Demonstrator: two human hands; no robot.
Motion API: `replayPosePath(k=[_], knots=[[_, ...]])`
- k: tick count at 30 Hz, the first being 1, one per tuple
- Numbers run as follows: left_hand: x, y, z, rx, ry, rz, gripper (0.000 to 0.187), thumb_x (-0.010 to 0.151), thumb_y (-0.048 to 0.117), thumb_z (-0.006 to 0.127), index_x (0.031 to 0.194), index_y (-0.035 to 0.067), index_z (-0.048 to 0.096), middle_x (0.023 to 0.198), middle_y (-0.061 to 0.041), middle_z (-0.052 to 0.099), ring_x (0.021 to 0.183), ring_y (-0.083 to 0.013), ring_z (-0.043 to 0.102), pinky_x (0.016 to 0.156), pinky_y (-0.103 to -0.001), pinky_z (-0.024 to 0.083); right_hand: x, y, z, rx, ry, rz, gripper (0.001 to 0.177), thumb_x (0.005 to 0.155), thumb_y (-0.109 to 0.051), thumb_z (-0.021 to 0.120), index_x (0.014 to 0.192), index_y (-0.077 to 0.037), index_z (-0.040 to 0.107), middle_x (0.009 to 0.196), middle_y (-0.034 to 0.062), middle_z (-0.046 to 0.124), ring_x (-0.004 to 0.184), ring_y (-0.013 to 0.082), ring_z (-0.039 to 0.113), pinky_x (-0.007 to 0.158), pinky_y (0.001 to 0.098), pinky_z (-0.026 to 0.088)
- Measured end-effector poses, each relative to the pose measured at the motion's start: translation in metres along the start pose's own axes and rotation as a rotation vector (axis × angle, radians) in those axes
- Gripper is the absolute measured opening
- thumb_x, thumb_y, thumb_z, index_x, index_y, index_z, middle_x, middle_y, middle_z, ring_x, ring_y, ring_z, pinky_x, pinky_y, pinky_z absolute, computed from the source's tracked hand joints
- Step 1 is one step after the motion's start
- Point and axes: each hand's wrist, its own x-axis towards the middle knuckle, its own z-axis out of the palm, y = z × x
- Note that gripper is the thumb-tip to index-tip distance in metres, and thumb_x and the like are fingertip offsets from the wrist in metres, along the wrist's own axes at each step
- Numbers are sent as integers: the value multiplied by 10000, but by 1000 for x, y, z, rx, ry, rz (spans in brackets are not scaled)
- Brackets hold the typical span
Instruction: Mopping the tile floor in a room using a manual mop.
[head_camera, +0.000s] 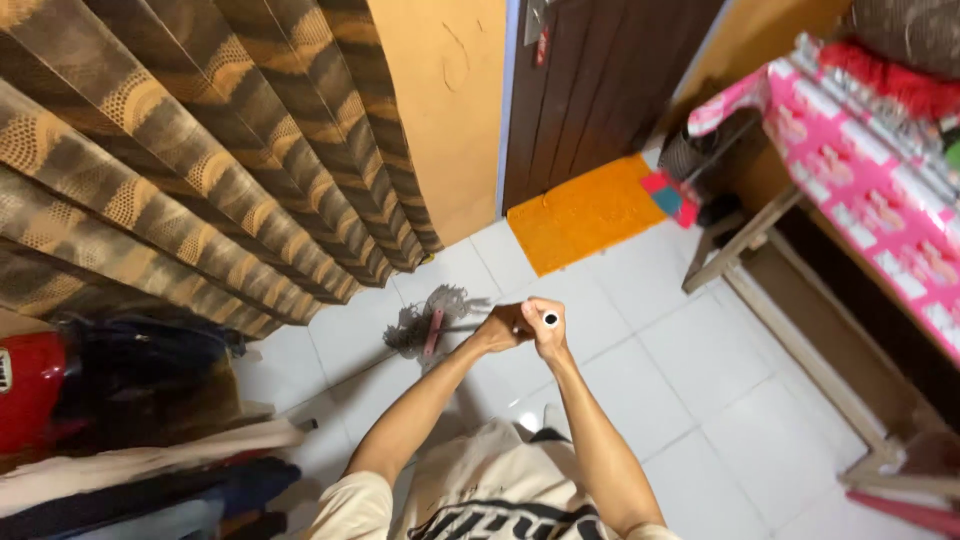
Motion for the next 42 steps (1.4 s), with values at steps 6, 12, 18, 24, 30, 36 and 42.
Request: replayPosePath(k=[6, 12, 18, 24, 30, 36, 42], knots=[[30, -33, 55, -266, 128, -248, 222, 765, 215, 707, 964, 117, 713, 925, -117, 744, 840, -336, 718, 741, -414, 556, 14, -3, -35, 68, -116, 6, 511, 995, -353, 682, 636, -20, 535, 586, -26, 476, 545, 70, 391, 482, 268, 307], [85, -20, 106, 17, 179, -173, 87, 779, 148, 658, 835, 129, 721, 911, -128, 751, 887, -373, 704, 766, -466, 572, 32, -51, -84, 54, -154, 33, 478, 986, -361, 644, 658, -19, 585, 601, -6, 553, 532, 71, 428, 481, 266, 328], [146, 25, 145, 73, 119, -100, 68, 772, 156, 658, 803, 127, 711, 856, -147, 741, 831, -397, 693, 739, -504, 553, 31, -73, -151, 156, -187, -73, 543, 1015, -427, 661, 671, -87, 414, 617, -16, 416, 568, 86, 354, 519, 260, 285], [189, 44, 190, 125, -60, -58, 121, 814, 156, 638, 754, 60, 680, 844, -209, 725, 860, -397, 700, 786, -497, 548, 21, -88, -183, 195, -73, -59, 503, 1001, -370, 585, 644, -60, 413, 596, 29, 417, 548, 119, 334, 511, 283, 266], [164, 79, 152, 36, -158, -69, 155, 820, 167, 636, 769, 26, 677, 851, -210, 727, 866, -396, 705, 778, -473, 559, 7, -93, -178, 171, -81, -37, 420, 975, -262, 557, 648, -36, 420, 620, 36, 428, 577, 139, 360, 557, 309, 325], [122, 66, 115, 16, -146, -66, 147, 814, 156, 631, 811, 32, 711, 886, -209, 736, 883, -396, 702, 795, -470, 562, -1, -87, -142, 202, -78, -21, 338, 921, -204, 529, 650, -20, 445, 621, 48, 452, 593, 155, 394, 549, 308, 315], [68, 18, 81, 131, -130, -87, 147, 836, 142, 607, 807, 44, 712, 894, -212, 725, 891, -409, 697, 809, -486, 557, -10, -52, -80, 336, -83, 16, 302, 883, -182, 548, 649, -26, 438, 612, 42, 427, 580, 149, 381, 537, 306, 292]])
